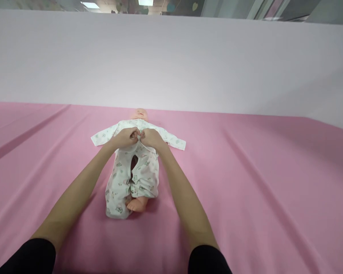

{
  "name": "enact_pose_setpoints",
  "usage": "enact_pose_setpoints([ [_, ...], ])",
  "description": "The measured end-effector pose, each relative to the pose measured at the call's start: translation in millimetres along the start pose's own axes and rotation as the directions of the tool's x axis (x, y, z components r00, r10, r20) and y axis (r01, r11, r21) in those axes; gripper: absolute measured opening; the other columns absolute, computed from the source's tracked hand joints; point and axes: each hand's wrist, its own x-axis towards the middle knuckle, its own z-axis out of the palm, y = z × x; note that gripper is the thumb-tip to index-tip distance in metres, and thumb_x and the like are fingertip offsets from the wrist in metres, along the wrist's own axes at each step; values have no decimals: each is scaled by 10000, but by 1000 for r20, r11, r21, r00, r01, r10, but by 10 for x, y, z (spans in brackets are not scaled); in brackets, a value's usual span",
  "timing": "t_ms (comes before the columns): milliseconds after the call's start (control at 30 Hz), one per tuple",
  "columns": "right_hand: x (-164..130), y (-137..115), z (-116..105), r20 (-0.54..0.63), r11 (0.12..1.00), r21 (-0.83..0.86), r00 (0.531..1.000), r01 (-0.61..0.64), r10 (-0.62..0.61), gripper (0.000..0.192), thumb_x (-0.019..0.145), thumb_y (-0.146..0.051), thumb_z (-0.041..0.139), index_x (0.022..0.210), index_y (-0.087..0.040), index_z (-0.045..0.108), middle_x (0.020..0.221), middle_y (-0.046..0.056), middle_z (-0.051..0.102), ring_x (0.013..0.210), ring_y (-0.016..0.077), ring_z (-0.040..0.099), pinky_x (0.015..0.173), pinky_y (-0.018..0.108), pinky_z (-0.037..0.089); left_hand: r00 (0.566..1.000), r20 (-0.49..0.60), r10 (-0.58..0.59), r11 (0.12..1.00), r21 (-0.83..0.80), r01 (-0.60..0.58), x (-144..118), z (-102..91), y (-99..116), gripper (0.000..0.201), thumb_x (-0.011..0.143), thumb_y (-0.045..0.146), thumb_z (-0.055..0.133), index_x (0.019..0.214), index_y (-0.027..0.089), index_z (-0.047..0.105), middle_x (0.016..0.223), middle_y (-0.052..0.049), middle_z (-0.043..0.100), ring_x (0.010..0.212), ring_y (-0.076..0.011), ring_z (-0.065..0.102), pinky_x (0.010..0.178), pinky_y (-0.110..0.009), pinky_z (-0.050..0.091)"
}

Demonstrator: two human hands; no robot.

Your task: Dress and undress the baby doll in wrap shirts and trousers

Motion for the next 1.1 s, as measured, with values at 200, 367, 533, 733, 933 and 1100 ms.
enact_pose_setpoints([
  [200,-896,109,406,-80,964,-10,961,266,-266,325,871,-199,458,1176,-162,563,1282,121,563,1154,230,539,930,349,442,976,-192,100,982,175,-66,-534,303,59,431,862,233,435,1286,180,485,1330,-99,538,1249,-222,452,1076,-382,303],
  [367,-1680,143,832,-438,956,-79,851,284,-289,255,931,-252,399,1034,-185,623,1224,134,569,1182,236,506,988,390,421,970,-238,39,994,110,-13,-957,373,42,345,915,260,397,1229,208,531,1440,-56,457,1393,-196,304,1155,-402,203],
  [533,-2024,42,1036,-453,950,-200,837,240,-307,251,929,-253,430,882,-224,675,917,93,638,914,225,575,875,379,453,941,-334,43,999,25,-37,-1416,394,151,256,924,249,386,1038,232,615,1308,-58,568,1261,-199,460,1083,-395,339],
  [733,-1966,147,1111,-509,950,-279,817,140,-270,308,943,-164,372,1036,-192,665,968,102,639,907,232,571,833,374,439,944,-256,207,977,99,-188,-1684,421,311,212,910,239,418,963,231,623,1065,-64,664,1059,-201,556,975,-381,401],
  [933,-1916,224,1126,-561,909,-389,744,151,-363,256,945,-143,380,839,-174,610,813,85,565,775,212,503,731,347,425,821,-153,550,828,225,-513,-1672,477,418,181,874,275,457,837,203,619,835,-66,658,849,-194,568,836,-375,437],
  [1100,-1911,212,1146,-561,909,-372,735,187,-381,195,934,-115,366,815,-182,506,812,79,528,760,209,457,696,339,396,764,-67,641,750,262,-607,-1713,555,546,243,814,391,556,917,174,599,882,-69,647,840,-195,561,829,-361,420],
])
